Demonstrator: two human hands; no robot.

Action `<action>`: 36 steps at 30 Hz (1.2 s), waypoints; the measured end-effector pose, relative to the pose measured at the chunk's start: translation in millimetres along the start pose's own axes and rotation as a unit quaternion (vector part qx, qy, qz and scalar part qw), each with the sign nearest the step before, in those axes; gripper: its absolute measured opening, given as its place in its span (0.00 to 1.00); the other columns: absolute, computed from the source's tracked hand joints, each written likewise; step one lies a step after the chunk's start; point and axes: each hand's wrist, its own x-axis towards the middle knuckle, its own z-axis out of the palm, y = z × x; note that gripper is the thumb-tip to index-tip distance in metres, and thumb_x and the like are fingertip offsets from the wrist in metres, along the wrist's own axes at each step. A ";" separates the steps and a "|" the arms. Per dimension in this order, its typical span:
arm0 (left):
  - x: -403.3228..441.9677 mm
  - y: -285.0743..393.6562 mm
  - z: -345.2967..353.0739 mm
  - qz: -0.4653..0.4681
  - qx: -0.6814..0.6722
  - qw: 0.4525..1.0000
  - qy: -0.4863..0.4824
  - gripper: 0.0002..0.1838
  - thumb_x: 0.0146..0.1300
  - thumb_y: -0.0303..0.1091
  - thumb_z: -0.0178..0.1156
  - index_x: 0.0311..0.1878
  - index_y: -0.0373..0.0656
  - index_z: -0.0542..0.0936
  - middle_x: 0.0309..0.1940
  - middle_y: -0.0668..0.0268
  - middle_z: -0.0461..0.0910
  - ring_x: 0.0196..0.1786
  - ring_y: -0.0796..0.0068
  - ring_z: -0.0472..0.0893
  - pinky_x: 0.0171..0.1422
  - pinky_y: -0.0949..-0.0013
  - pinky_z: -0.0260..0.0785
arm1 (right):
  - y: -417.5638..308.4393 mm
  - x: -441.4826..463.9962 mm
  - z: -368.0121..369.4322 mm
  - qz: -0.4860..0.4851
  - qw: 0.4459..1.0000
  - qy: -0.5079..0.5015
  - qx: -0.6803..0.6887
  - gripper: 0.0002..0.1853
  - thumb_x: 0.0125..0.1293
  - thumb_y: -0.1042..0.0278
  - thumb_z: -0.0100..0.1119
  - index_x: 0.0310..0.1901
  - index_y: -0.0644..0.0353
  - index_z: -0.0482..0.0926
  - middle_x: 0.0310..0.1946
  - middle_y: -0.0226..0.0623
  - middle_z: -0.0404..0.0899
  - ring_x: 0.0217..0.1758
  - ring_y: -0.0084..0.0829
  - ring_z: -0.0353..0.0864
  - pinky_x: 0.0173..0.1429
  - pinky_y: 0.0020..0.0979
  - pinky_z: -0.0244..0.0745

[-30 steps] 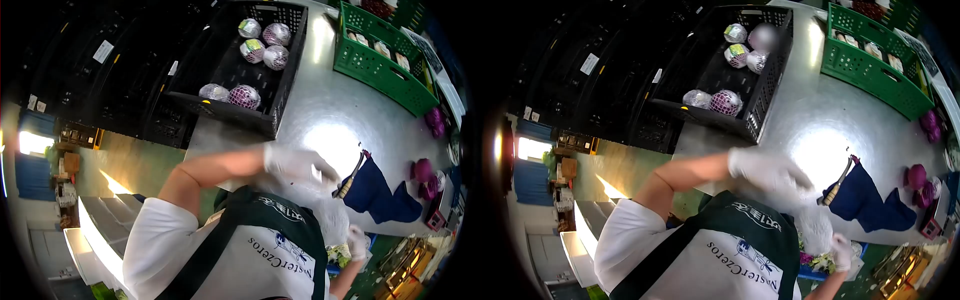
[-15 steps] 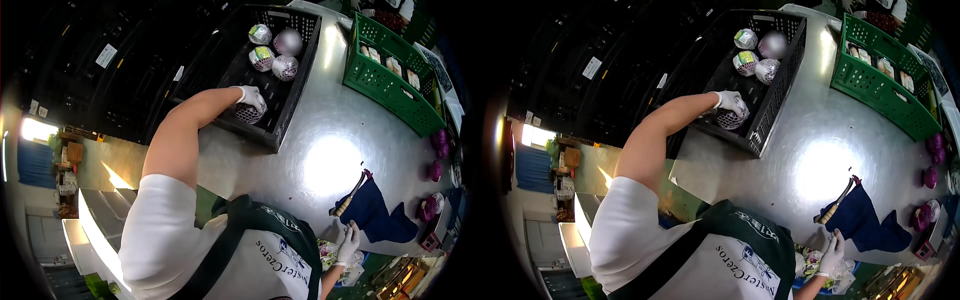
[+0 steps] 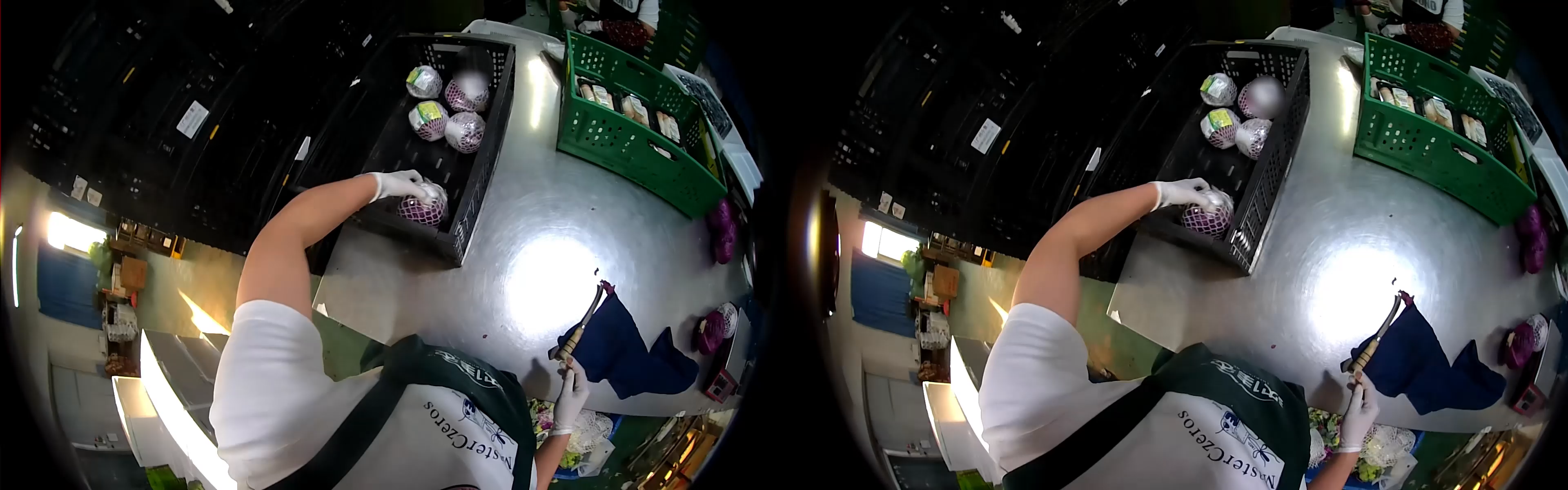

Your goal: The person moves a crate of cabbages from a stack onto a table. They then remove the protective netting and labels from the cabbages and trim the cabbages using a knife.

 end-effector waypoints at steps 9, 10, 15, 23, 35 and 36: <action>-116.1 102.4 -32.5 0.318 -0.285 0.896 0.121 0.45 0.51 0.35 0.70 0.72 0.43 0.57 0.65 0.58 0.66 0.67 0.68 0.67 0.69 0.66 0.62 | -20.2 -4.5 28.1 -0.027 0.998 0.000 0.053 0.12 0.72 0.73 0.50 0.50 0.70 0.79 0.45 0.39 0.82 0.46 0.27 0.81 0.53 0.26 0.74; -128.6 116.9 -24.6 0.355 -0.253 0.889 0.138 0.46 0.50 0.35 0.71 0.72 0.42 0.58 0.65 0.59 0.66 0.67 0.68 0.67 0.70 0.66 0.61 | -35.1 2.0 36.6 -0.084 0.996 -0.006 0.026 0.12 0.71 0.75 0.50 0.49 0.70 0.79 0.45 0.40 0.82 0.47 0.28 0.80 0.53 0.27 0.73; -159.3 170.3 64.0 0.445 -0.141 0.880 0.091 0.48 0.42 0.29 0.75 0.69 0.38 0.63 0.65 0.61 0.67 0.66 0.71 0.67 0.73 0.66 0.57 | -143.1 19.0 75.4 -0.244 0.969 0.017 0.030 0.14 0.62 0.79 0.56 0.50 0.68 0.79 0.47 0.43 0.80 0.47 0.33 0.80 0.56 0.30 0.72; -104.6 121.7 223.8 0.371 -0.128 0.918 -0.051 0.48 0.42 0.38 0.76 0.68 0.38 0.65 0.65 0.57 0.66 0.68 0.65 0.66 0.74 0.63 0.55 | -83.8 51.6 86.8 -0.192 0.980 0.006 -0.044 0.06 0.59 0.76 0.63 0.38 0.66 0.80 0.32 0.42 0.78 0.36 0.34 0.80 0.43 0.28 0.74; -112.0 55.1 299.0 0.083 -0.326 0.924 -0.184 0.49 0.58 0.35 0.69 0.75 0.39 0.48 0.71 0.53 0.57 0.72 0.63 0.60 0.75 0.63 0.55 | 55.3 -2.3 106.0 0.000 0.998 -0.009 0.059 0.08 0.69 0.69 0.53 0.39 0.66 0.73 0.34 0.37 0.76 0.41 0.28 0.74 0.50 0.29 0.70; -114.6 57.8 301.2 0.082 -0.369 0.907 -0.183 0.50 0.55 0.33 0.71 0.75 0.39 0.49 0.70 0.54 0.57 0.71 0.65 0.61 0.75 0.64 0.55 | 52.2 -1.0 105.4 0.012 0.997 -0.014 0.080 0.07 0.69 0.70 0.53 0.40 0.66 0.73 0.36 0.36 0.76 0.41 0.27 0.74 0.51 0.28 0.69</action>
